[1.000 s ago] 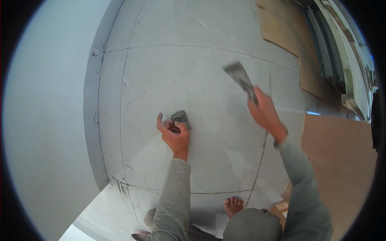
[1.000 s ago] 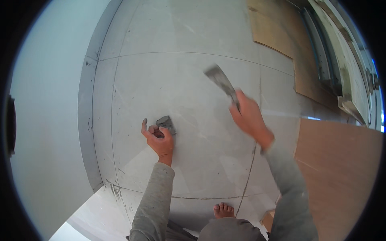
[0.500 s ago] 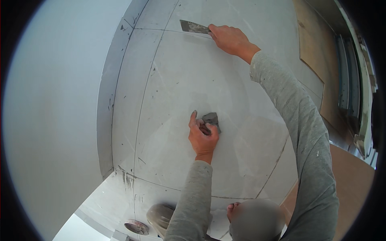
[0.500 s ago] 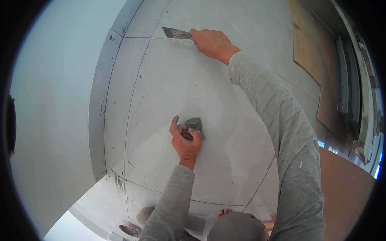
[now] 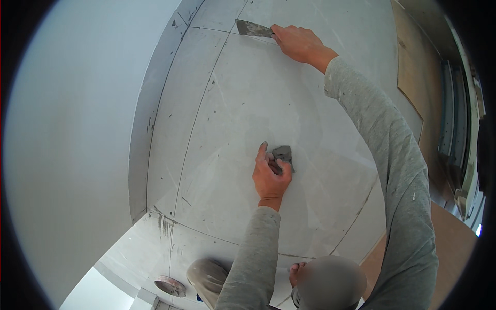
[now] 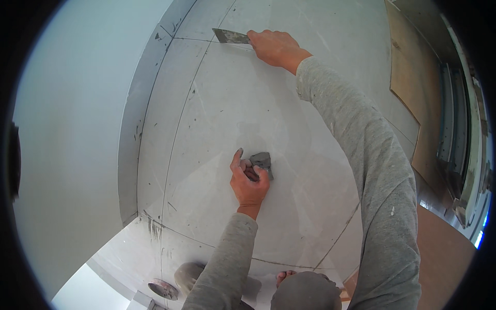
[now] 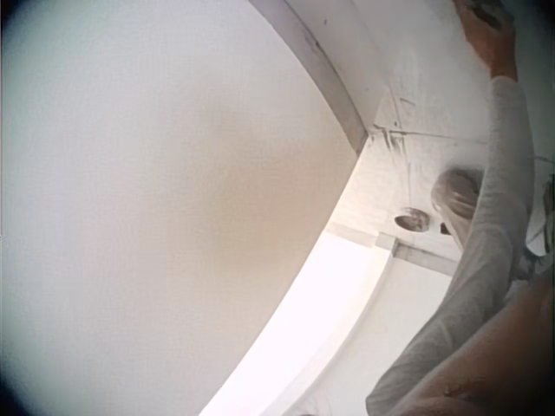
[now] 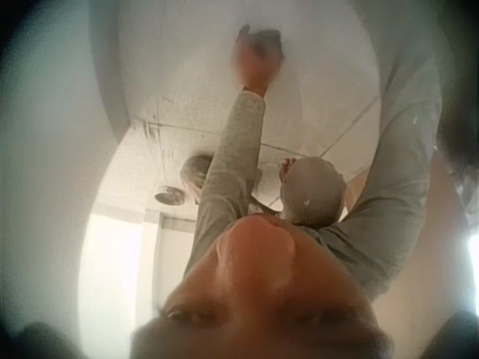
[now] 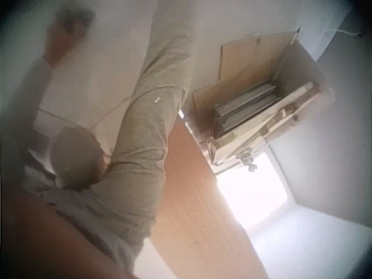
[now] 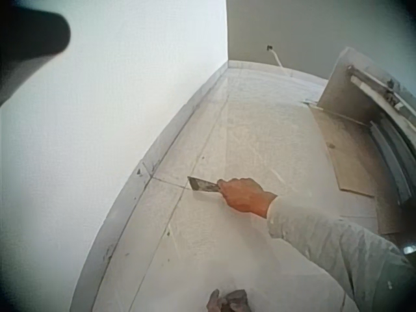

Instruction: The person applies grout to floor and wall tile joints using a small piece of tile, then scrapes off excess material with a putty knife and wipes the surface with a blue cloth.

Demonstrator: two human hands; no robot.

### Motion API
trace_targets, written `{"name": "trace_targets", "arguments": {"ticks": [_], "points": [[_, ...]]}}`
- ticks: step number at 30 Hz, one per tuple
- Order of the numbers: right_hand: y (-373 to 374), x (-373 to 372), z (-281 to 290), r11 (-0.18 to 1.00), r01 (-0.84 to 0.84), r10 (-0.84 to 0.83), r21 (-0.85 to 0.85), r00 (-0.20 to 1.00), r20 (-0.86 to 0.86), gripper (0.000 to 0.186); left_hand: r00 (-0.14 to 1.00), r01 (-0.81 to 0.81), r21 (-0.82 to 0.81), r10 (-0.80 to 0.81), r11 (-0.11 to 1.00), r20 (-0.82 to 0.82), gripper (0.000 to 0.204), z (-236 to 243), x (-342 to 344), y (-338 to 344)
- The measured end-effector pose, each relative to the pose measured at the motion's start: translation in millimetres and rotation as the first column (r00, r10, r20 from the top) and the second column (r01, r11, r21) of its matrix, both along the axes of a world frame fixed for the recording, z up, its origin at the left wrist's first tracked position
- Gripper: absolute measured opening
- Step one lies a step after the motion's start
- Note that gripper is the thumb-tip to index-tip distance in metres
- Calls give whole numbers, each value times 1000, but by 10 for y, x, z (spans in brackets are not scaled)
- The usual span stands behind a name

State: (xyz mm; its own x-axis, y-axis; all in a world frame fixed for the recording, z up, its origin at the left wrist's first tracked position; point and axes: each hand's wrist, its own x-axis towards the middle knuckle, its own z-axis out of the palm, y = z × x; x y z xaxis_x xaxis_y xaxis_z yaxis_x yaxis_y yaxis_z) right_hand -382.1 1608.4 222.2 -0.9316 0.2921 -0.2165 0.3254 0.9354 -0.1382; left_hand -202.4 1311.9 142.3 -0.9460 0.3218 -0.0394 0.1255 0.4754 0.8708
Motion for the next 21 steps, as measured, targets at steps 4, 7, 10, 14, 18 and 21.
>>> {"name": "trace_targets", "arguments": {"ticks": [4,7,10,14,18,21], "points": [[-29,-76,-14,1000,-16,16,18,1000,-18,25,998,-21,16,20,1000,60,63,13,6,7],[-33,-144,-24,999,-51,51,2,999,-14,26,1000,-13,20,13,1000,1,64,11,4,12],[-2,-158,-35,997,-77,77,2,997,6,25,1000,-9,6,9,1000,11,65,1,0,9],[60,-65,-60,996,-86,86,26,996,-20,25,999,-6,3,6,1000,33,65,-5,2,6],[120,82,-101,993,-117,118,20,993,-10,23,1000,-7,0,7,1000,-2,65,-3,6,2],[201,192,-112,988,-143,145,61,989,-40,23,1000,18,-3,-18,1000,0,66,0,-6,3]]}}
